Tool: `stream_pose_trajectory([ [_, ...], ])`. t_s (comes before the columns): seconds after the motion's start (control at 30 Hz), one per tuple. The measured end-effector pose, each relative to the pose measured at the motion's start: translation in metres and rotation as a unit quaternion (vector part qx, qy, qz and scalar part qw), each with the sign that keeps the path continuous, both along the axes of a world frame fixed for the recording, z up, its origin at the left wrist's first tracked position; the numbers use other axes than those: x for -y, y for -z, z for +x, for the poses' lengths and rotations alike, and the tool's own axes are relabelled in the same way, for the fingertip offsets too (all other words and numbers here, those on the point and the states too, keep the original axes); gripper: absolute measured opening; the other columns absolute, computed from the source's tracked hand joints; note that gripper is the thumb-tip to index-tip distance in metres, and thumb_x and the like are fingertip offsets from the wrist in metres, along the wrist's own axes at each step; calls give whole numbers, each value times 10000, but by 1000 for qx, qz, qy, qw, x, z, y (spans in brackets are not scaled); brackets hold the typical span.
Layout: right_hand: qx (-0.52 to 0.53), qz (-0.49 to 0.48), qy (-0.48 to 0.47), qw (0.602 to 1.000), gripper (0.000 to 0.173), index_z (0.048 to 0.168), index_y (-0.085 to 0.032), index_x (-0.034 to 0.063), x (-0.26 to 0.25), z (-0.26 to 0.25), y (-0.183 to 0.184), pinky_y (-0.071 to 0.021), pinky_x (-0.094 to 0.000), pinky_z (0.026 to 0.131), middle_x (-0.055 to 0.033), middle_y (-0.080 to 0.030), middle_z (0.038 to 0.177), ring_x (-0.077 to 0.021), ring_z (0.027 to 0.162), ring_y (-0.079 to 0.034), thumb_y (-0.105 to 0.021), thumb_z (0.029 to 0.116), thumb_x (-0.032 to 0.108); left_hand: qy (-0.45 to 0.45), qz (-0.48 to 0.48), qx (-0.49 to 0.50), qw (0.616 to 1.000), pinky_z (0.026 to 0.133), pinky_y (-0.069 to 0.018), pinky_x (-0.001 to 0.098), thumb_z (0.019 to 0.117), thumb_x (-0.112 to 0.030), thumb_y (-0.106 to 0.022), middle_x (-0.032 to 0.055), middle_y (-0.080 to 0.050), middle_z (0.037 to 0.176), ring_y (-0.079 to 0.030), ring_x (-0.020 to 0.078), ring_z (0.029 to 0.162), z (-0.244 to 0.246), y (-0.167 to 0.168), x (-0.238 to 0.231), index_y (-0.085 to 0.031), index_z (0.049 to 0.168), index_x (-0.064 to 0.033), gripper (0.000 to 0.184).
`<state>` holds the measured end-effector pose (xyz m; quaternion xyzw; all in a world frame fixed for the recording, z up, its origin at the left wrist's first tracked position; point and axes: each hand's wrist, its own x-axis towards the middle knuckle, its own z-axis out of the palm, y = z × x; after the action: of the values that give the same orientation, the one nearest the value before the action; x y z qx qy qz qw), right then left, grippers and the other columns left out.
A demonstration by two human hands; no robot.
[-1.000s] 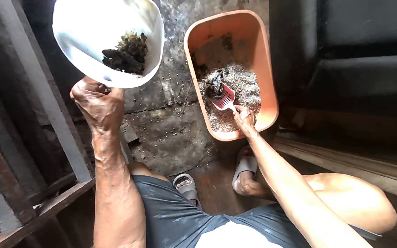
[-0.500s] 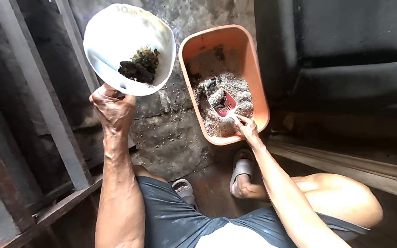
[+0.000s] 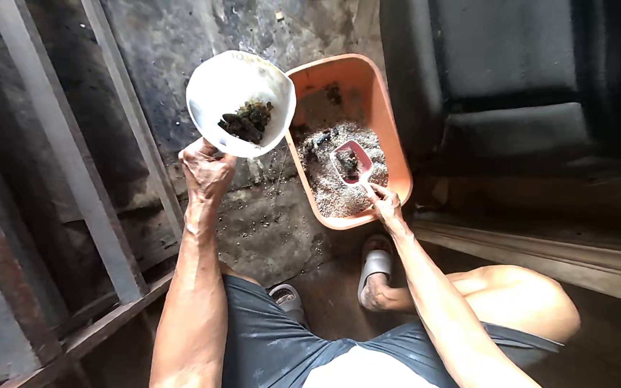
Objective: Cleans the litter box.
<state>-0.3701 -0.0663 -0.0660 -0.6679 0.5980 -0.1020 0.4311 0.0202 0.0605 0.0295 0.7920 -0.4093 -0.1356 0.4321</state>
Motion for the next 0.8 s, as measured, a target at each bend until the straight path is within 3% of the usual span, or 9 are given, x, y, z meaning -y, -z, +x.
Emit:
stream_pose_trajectory([
  [0.17, -2, 6, 1, 1000, 350, 1376, -672, 201, -5, 1, 0, -554, -561, 865, -146, -724, 1196, -315, 990, -703, -626, 1030, 229, -5, 14, -17, 1000, 806, -535, 255, 940, -213, -686, 80, -730, 924, -661, 28, 828, 1, -1, -1, -737, 996, -18, 210],
  [0.37, -13, 8, 2, 1000, 330, 1344, -694, 183, -7, -3, 5, -556, -550, 826, -146, -740, 1126, -302, 918, -705, -640, 1020, 219, -4, 0, -14, 1000, 799, -532, 232, 934, -198, -691, 69, -732, 913, -655, 4, 820, 4, -1, -4, -740, 986, -20, 191],
  [0.5, -21, 17, -1, 1000, 327, 1345, -690, 166, -5, -6, 6, -550, -557, 906, -139, -737, 1164, -300, 1015, -709, -629, 1026, 208, -9, -5, -10, 1000, 811, -531, 252, 919, -189, -695, 83, -735, 923, -663, 22, 831, 6, 1, -7, -742, 984, -19, 188],
  [0.57, -19, 11, 7, 1000, 321, 1334, -696, 164, -6, -7, 7, -557, -535, 863, -134, -744, 1115, -281, 961, -709, -633, 1023, 210, -10, -6, -15, 1000, 814, -535, 247, 924, -191, -694, 77, -735, 926, -664, 18, 837, 7, 1, -8, -742, 982, -22, 184],
  [0.67, -16, 16, 4, 1000, 323, 1338, -693, 149, -5, -5, 7, -552, -537, 911, -141, -740, 1152, -287, 1005, -710, -630, 1028, 212, -13, -3, -10, 1000, 822, -529, 268, 926, -208, -692, 78, -737, 922, -667, 30, 845, 9, -1, -9, -745, 975, -29, 193],
  [0.77, -10, 19, 16, 1000, 323, 1339, -689, 147, -7, -5, 8, -562, -515, 839, -143, -738, 1119, -278, 931, -704, -627, 1028, 211, -12, -8, -6, 1000, 823, -533, 269, 933, -205, -684, 87, -738, 924, -669, 34, 843, 9, 0, -9, -747, 981, -26, 195],
  [0.8, -10, 23, 13, 1000, 325, 1340, -688, 145, -6, -4, 7, -566, -517, 869, -139, -740, 1130, -274, 956, -712, -624, 1027, 204, -11, -9, -3, 1000, 822, -535, 262, 933, -204, -684, 84, -738, 925, -670, 31, 844, 10, 0, -9, -748, 981, -28, 193],
])
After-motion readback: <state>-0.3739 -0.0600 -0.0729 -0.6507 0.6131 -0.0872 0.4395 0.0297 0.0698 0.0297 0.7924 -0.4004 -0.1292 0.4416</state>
